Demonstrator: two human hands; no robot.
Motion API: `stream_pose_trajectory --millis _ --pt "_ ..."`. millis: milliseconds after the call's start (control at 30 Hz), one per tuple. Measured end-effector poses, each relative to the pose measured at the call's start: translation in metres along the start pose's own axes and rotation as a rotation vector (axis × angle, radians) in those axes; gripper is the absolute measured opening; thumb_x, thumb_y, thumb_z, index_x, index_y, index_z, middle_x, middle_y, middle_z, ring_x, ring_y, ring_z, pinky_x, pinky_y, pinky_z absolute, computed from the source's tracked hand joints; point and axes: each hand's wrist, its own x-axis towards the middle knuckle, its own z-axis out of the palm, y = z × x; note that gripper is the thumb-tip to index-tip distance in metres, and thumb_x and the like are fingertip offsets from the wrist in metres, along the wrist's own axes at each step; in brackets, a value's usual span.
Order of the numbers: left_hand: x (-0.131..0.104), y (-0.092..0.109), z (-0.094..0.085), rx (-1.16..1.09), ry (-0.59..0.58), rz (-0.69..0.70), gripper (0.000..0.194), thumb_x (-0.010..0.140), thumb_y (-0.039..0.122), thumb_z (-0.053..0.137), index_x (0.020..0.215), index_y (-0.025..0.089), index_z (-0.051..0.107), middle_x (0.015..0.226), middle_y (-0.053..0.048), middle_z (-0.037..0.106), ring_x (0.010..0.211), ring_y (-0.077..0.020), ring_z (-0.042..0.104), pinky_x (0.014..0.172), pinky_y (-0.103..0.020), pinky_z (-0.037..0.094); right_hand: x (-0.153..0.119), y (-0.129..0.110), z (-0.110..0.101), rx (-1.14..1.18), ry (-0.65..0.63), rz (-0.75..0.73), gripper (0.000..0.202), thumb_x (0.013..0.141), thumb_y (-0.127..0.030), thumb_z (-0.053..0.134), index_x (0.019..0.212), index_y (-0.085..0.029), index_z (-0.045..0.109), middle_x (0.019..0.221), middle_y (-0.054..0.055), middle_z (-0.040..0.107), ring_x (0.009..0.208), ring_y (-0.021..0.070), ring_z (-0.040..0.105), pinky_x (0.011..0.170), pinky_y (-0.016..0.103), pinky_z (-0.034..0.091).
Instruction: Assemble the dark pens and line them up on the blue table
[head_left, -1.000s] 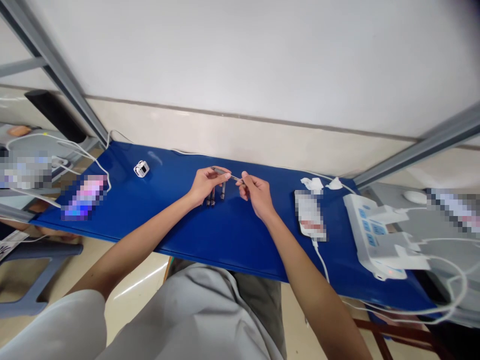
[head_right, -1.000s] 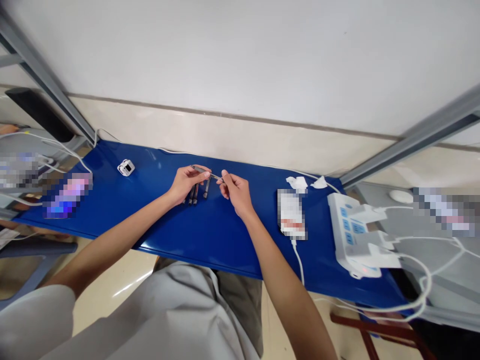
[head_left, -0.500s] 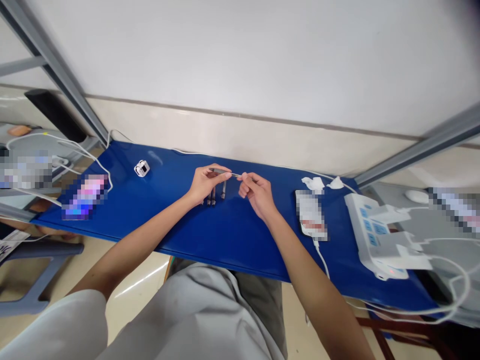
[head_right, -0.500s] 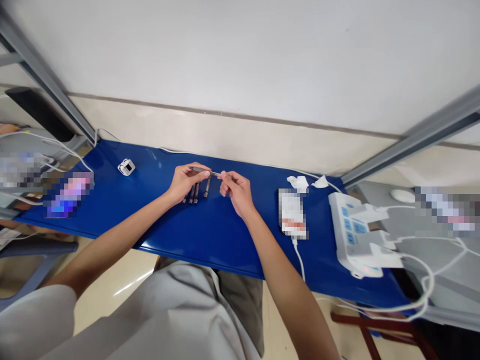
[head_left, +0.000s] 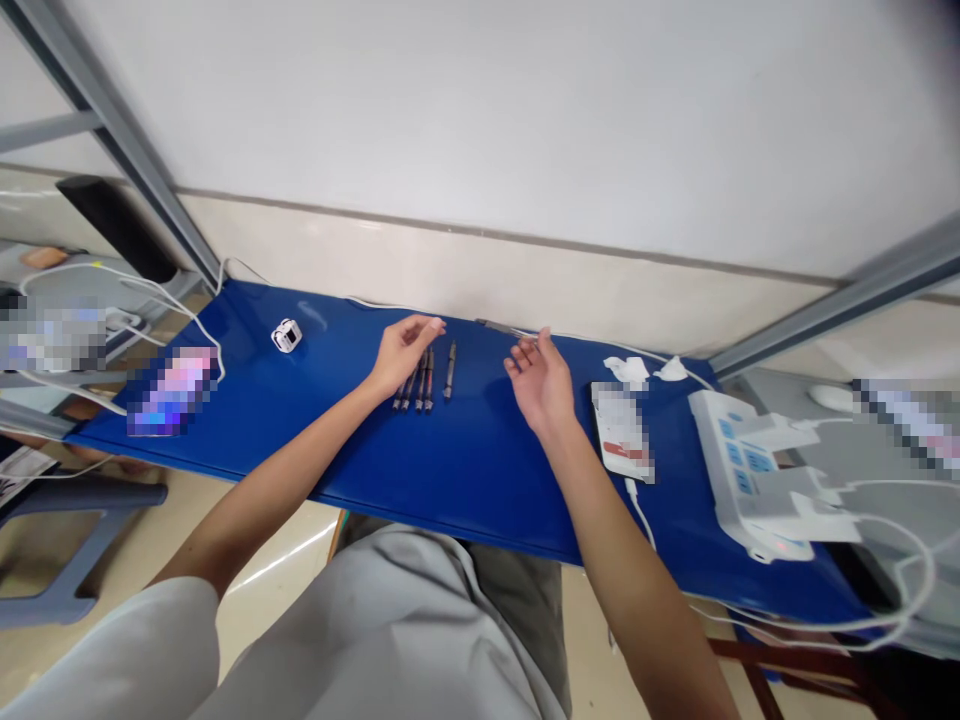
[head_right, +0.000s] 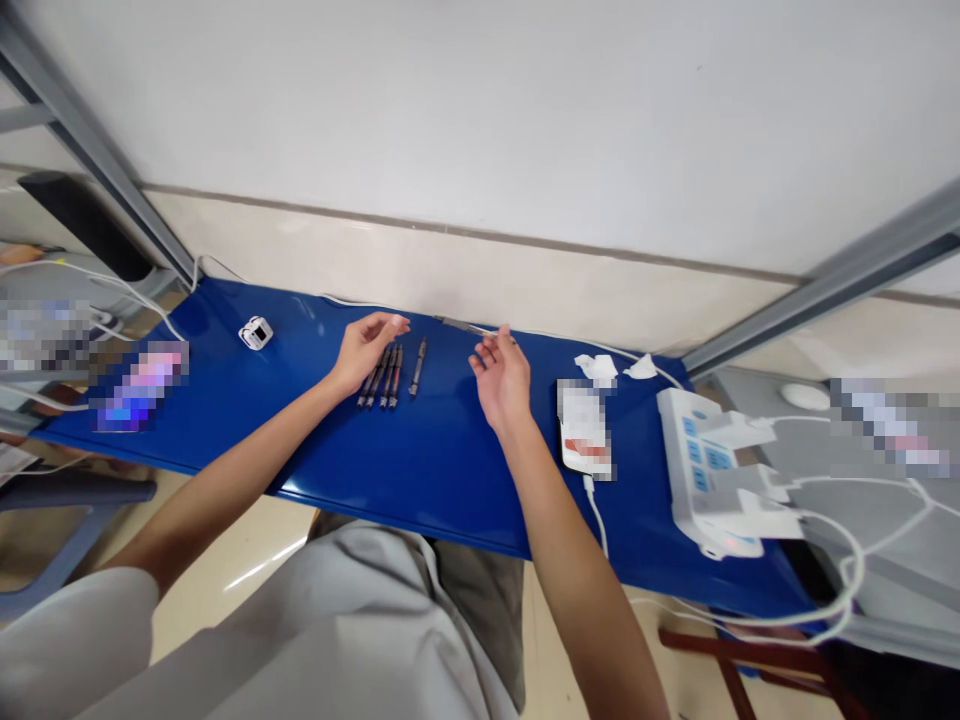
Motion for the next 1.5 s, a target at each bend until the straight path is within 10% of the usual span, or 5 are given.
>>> stream_pose_trajectory --millis 167,467,1033,1300,1500 --pt "0.018 -0.028 -0.031 0.3 0.058 -0.027 0.038 0.096 0.056 0.081 0.106 0.02 0.082 0.103 -0.011 0.083 0.093 -0.0243 0.075 0.092 -0.039 0.056 0.008 0.0 -0.011 0.004 0.019 -0.031 0.051 0.085 -0.068 0.094 0.094 -0.027 0.067 0.107 0.004 0.075 0.11 0.0216 0.075 0.088 0.033 0.062" --pt "0.012 -0.027 -0.035 0.838 -0.192 0.085 0.015 0.101 0.036 0.077 0.105 0.022 0.083 0.098 -0.011 0.077 0.09 -0.0275 0.068 0.09 -0.042 0.051 0.003 -0.014 -0.01 0.073 -0.113 0.021 0.057 0.105 -0.072 0.071 0.08 -0.026 0.048 0.063 -0.008 0.025 0.049 0.0124 0.026 0.043 0.025 0.039" --pt "0.014 -0.017 -0.047 0.835 -0.295 0.07 0.023 0.102 0.042 0.074 0.109 0.022 0.083 0.103 -0.012 0.079 0.088 -0.027 0.07 0.087 -0.04 0.052 0.002 -0.02 -0.031 0.26 -0.048 0.069 0.063 0.099 -0.065 0.058 0.064 -0.026 0.022 0.052 -0.006 0.016 0.046 0.0118 0.013 0.037 0.03 0.024" --pt "0.028 0.028 -0.068 0.916 -0.607 -0.197 0.029 0.096 0.049 0.075 0.099 0.02 0.08 0.096 -0.009 0.085 0.085 -0.0258 0.077 0.074 -0.034 0.05 -0.003 -0.022 -0.022 0.465 0.035 0.15 0.058 0.105 -0.062 0.048 0.068 -0.027 0.02 0.055 -0.008 0.016 0.044 0.0117 0.012 0.037 0.031 0.02" --pt "0.024 0.032 -0.067 0.849 -0.6 -0.247 0.024 0.094 0.042 0.071 0.089 0.022 0.081 0.088 -0.005 0.085 0.082 -0.0239 0.078 0.073 -0.033 0.051 -0.004 -0.019 -0.016 0.367 0.0 0.088 0.061 0.105 -0.052 0.061 0.067 -0.026 0.021 0.057 -0.008 0.018 0.046 0.011 0.022 0.044 0.026 0.035"
